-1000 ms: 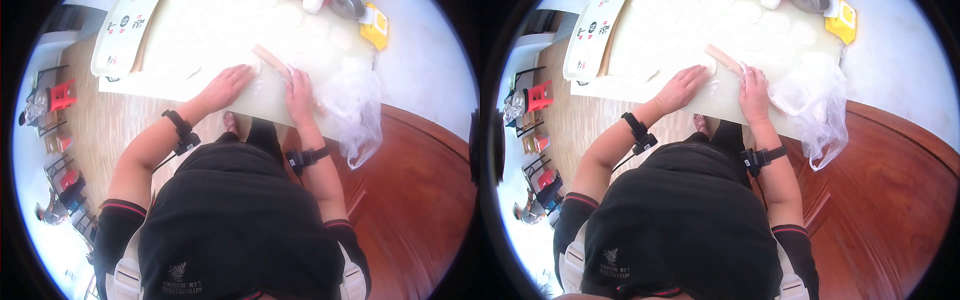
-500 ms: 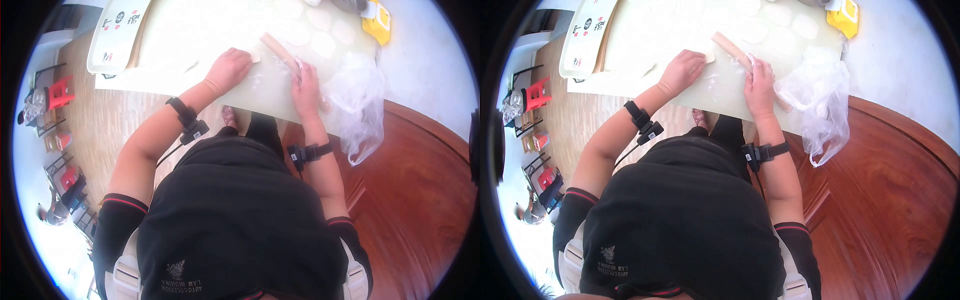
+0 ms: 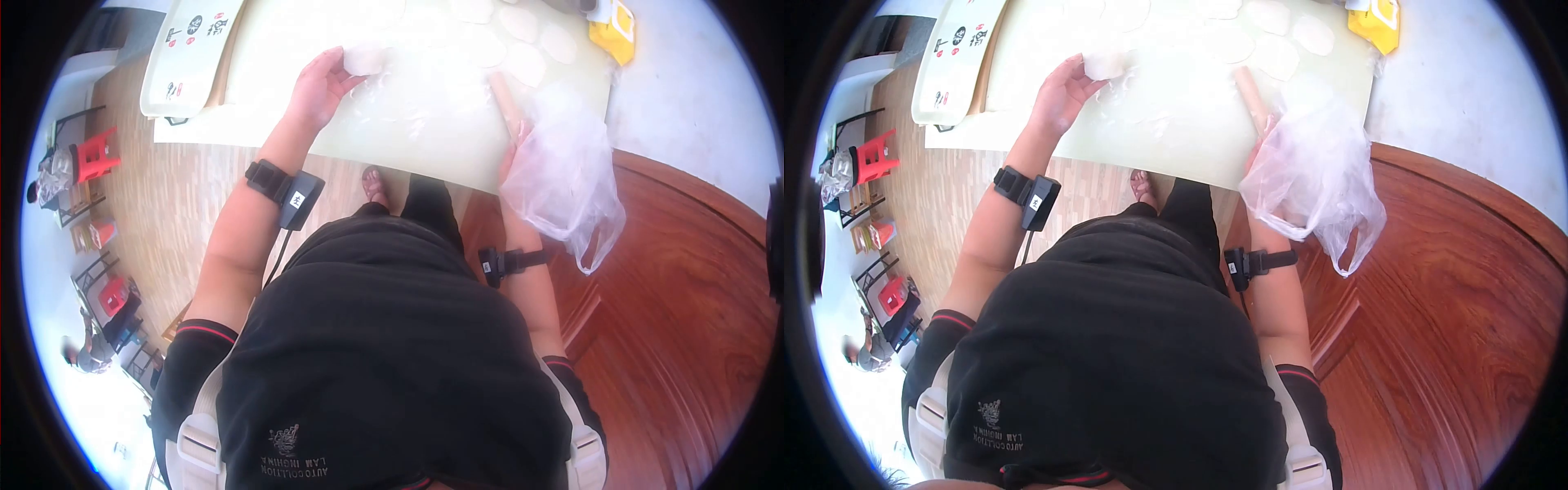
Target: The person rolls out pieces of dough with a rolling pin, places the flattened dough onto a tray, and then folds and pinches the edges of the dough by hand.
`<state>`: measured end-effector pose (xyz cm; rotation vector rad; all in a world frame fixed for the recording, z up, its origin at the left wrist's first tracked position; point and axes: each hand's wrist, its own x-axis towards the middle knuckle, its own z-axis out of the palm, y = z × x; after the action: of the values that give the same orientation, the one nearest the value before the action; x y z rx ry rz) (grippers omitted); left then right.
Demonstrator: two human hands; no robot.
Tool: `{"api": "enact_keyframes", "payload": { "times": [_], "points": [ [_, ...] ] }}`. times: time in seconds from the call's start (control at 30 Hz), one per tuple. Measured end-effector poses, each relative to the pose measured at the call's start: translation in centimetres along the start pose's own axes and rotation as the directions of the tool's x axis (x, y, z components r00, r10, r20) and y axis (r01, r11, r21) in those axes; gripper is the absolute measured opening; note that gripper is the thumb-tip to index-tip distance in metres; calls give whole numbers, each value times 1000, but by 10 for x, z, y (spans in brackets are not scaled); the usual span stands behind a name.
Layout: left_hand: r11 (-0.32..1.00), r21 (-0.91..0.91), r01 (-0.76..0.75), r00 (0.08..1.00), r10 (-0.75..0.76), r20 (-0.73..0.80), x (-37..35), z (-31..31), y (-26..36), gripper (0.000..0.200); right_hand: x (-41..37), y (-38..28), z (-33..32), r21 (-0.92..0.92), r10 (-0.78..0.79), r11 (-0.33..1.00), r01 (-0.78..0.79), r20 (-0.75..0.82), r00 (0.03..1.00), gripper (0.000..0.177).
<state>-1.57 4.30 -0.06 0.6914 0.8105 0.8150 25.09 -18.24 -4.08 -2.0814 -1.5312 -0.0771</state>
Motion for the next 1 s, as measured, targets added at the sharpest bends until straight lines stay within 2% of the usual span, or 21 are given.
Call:
{"api": "enact_keyframes", "payload": {
  "times": [0.17,0.2,0.27,0.3,0.37,0.47,0.6,0.67,0.7,0.77,0.87,0.93,1.0],
  "points": [
    [994,-97,50,996,-57,-64,-11,-16,9,31,-11,-16,34,-117,83,990,-80,16,996,42],
    [995,-84,50,996,-56,-64,-19,-12,15,33,-9,-28,38,-120,79,990,-75,23,997,42],
    [996,-77,49,996,-54,-67,-27,-14,19,36,0,-60,46,-171,-26,985,29,19,999,42],
    [998,-60,34,993,-41,-112,-29,-18,19,30,5,-71,46,-172,-31,985,35,24,999,42],
    [999,-43,20,987,-26,-160,-32,-26,21,24,17,-88,45,44,-70,997,66,83,994,44],
    [999,-4,39,984,-40,-177,-36,-37,24,25,32,-77,48,-12,-9,1000,9,35,999,45],
    [997,48,55,984,-46,-171,-42,-35,30,25,47,-70,47,-96,-9,995,18,88,996,46],
    [996,48,69,981,-59,-184,-43,-38,29,24,46,-73,58,-66,-106,991,117,156,982,45],
    [996,53,74,983,-64,-172,-43,-42,28,24,45,-78,59,-77,-102,990,115,155,983,45],
    [994,45,97,986,-90,-138,-41,-47,25,25,40,-89,56,-67,-197,975,210,170,966,44],
    [990,48,133,982,-125,-141,-38,-45,19,27,32,-90,54,-41,-186,980,194,150,971,44],
    [977,123,174,977,-156,-145,-39,-41,15,29,33,-92,47,-26,-166,985,173,188,968,45],
    [971,119,207,971,-189,-144,-39,-33,8,30,33,-98,31,64,-146,989,136,193,970,46]
  ]
}}
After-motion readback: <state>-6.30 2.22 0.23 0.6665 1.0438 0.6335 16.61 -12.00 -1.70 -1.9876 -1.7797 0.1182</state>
